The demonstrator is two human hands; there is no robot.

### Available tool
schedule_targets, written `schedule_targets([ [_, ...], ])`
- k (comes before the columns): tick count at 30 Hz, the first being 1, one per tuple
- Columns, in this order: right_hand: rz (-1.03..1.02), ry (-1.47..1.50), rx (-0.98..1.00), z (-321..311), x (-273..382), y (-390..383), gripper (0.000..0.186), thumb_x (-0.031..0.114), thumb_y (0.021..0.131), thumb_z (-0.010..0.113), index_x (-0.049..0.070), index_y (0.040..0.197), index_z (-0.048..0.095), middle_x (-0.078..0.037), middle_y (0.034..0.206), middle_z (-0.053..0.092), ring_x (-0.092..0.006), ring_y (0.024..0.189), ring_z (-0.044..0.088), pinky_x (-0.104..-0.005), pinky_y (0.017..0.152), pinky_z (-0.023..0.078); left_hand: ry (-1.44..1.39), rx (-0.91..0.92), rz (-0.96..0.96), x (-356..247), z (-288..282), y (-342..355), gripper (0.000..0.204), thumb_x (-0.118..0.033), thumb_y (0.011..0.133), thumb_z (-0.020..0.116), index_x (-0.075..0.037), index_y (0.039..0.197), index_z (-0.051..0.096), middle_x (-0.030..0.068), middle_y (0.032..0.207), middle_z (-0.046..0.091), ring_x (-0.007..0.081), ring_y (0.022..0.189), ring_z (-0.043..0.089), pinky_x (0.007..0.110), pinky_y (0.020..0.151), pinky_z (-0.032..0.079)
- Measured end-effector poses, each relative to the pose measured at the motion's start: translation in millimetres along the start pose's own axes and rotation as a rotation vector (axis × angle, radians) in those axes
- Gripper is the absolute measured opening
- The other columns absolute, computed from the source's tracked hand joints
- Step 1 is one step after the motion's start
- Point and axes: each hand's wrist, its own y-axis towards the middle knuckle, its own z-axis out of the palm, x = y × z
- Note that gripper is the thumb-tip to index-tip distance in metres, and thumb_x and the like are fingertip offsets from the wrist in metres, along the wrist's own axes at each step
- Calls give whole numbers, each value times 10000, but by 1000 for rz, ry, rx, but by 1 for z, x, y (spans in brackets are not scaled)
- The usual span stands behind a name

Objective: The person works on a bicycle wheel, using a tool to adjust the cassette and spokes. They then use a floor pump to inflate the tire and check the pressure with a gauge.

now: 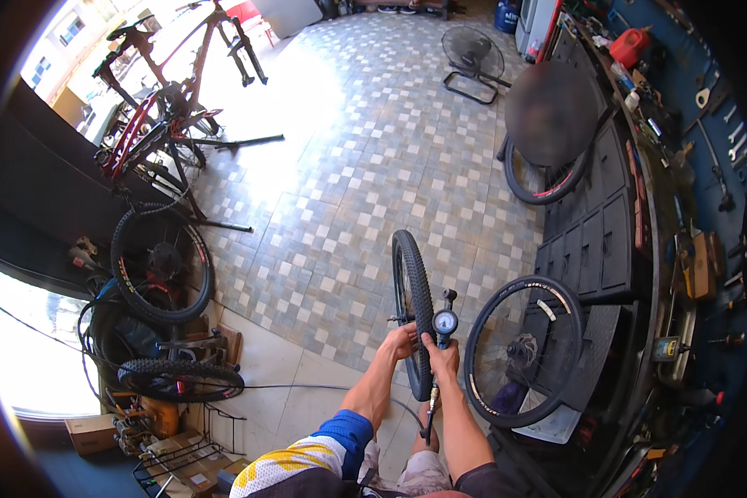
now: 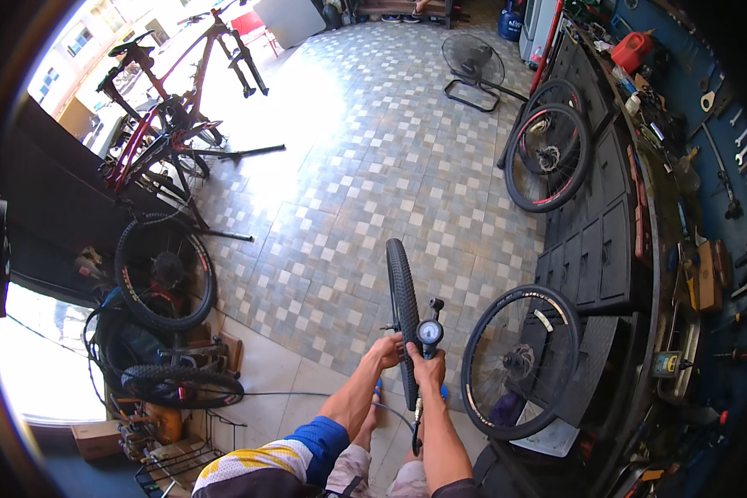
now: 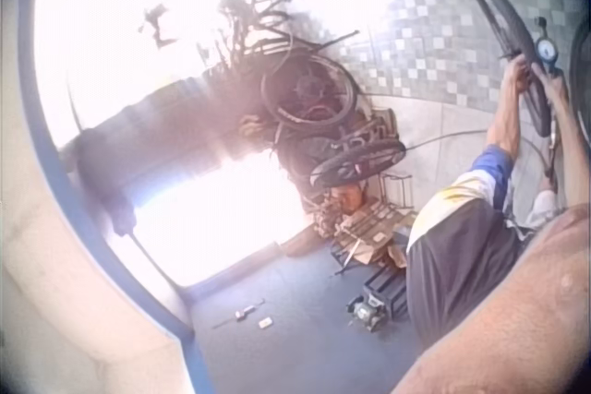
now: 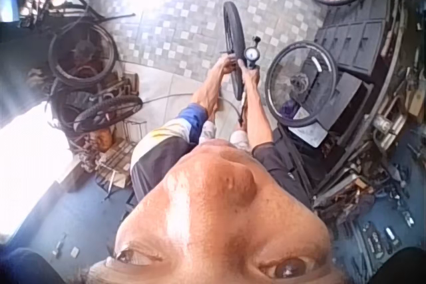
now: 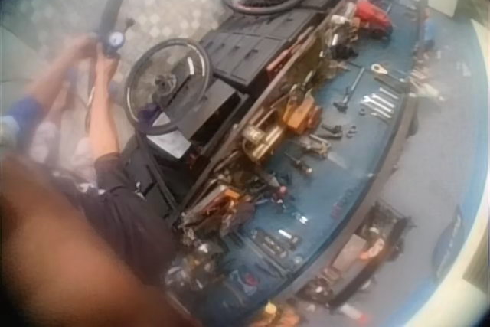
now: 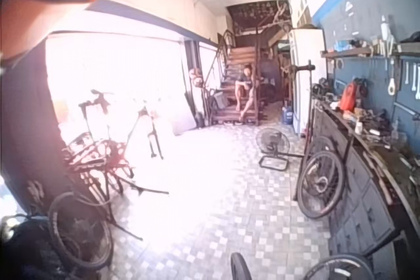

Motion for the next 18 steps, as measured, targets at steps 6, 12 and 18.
schedule_targets([
  [6,10,4,11,-3,2,0,904,659,688,848,-83,1144,605,-284,1069,708,-437,1010,695,-481,878,542,73,-45,-1,3,5,12,186,-248,997,603,-170,1088,746,9,1014,710,187,967,608,379,863,443],
  [12,-8,4,-10,-1,-2,1,854,625,701,860,-65,1131,597,-245,993,709,-382,856,688,-449,748,534,45,131,-3,5,-5,18,258,-230,1025,528,-120,1133,735,65,1076,725,197,992,630,395,882,469],
  [18,-138,-39,-58,16,-14,1,809,608,712,864,-38,1108,581,-184,843,702,-286,567,670,-391,502,519,13,136,-44,1,-16,14,311,-195,1061,457,-45,1156,713,139,1168,719,264,1046,664,448,963,519],
])
